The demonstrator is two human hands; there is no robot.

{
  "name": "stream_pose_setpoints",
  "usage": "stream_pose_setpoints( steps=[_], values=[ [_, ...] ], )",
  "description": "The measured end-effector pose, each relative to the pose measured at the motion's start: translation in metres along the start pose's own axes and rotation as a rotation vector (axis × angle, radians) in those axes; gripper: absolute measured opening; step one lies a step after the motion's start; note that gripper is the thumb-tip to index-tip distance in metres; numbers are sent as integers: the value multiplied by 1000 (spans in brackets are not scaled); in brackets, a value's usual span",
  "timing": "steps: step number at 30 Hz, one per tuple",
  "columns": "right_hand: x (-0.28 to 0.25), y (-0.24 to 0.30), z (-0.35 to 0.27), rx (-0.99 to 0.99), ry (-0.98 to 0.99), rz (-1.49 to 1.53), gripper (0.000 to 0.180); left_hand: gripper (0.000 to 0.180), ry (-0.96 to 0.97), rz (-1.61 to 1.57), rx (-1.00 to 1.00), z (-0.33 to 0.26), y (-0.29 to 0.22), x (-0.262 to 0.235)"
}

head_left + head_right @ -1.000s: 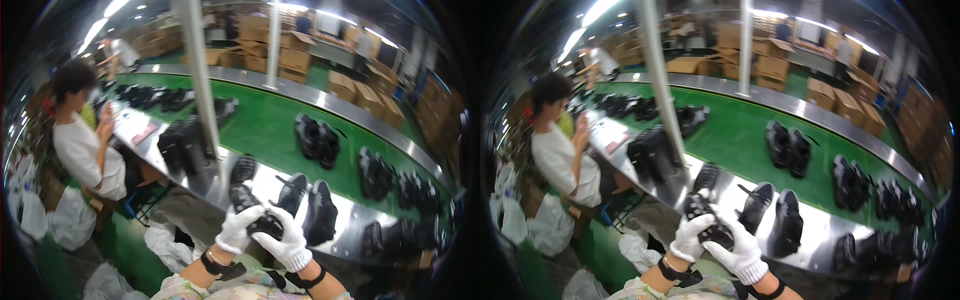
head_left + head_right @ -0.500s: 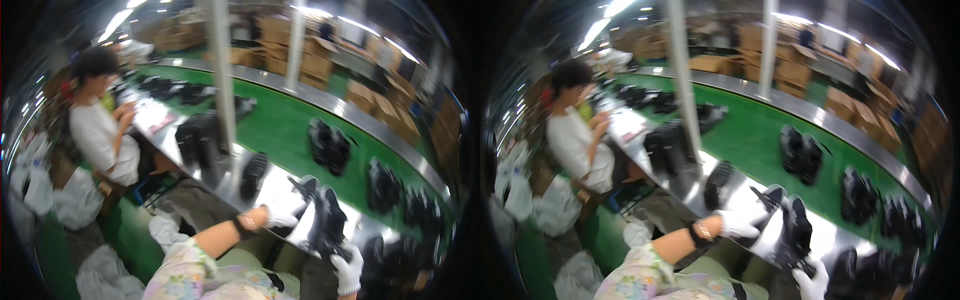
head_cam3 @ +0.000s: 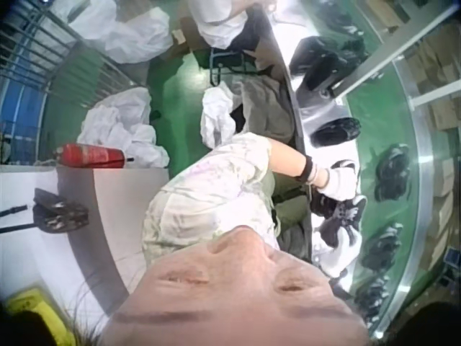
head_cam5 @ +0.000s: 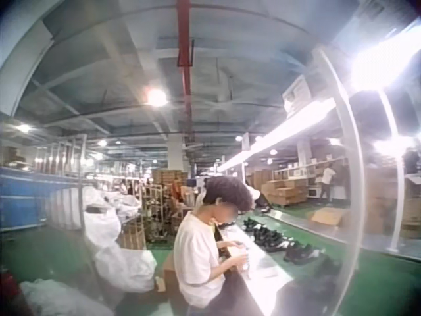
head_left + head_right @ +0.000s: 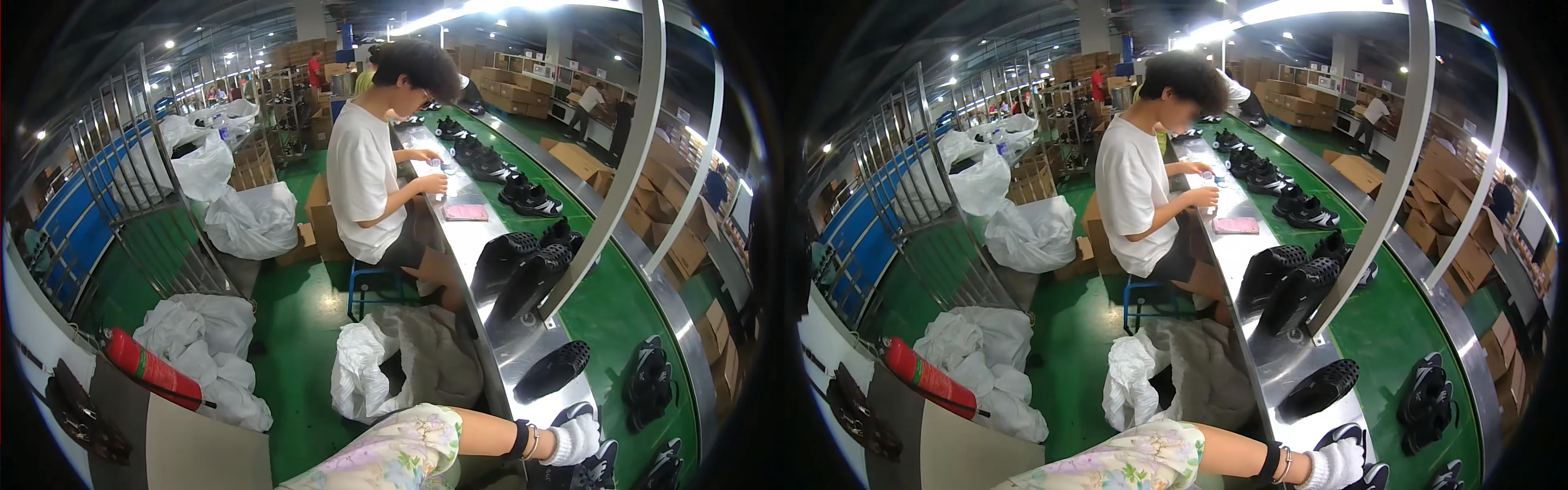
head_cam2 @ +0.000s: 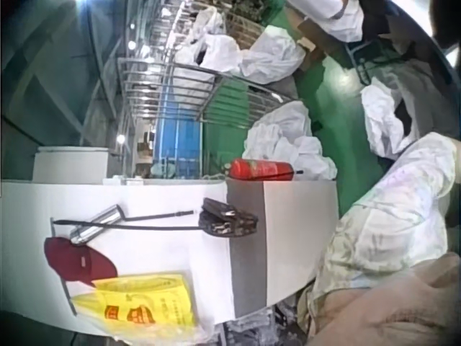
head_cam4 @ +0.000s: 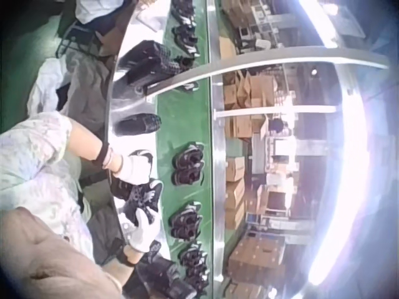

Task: Assembling shoe parts on a conveyor belt, specifically placing soles/components into the shoes.

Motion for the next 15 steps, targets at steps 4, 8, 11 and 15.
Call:
stream_pose_setpoints(
  steps=[4,8,11,15],
  values=[
    [12,-11,27,-70,43,-379,30,20,4,-240,-38,9,1,-2],
    [36,-39,53,-102,-32,-479,46,17,-67,-273,-48,18,-2,-4],
    [66,-15,51,-38,-57,-768,63,16,-56,-312,-70,16,11,6],
    [66,-23,56,-116,26,-802,77,16,-67,-349,-74,12,17,5]
  ],
)
Point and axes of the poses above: each hand's wrist, its own z-axis towards the middle knuckle, its own x-axis out of the palm, y = z × x, the point moved 8 cm from there along z, towards the middle knuckle, and after that the axes turned 8 degrees about z, right-handed, at the moved point
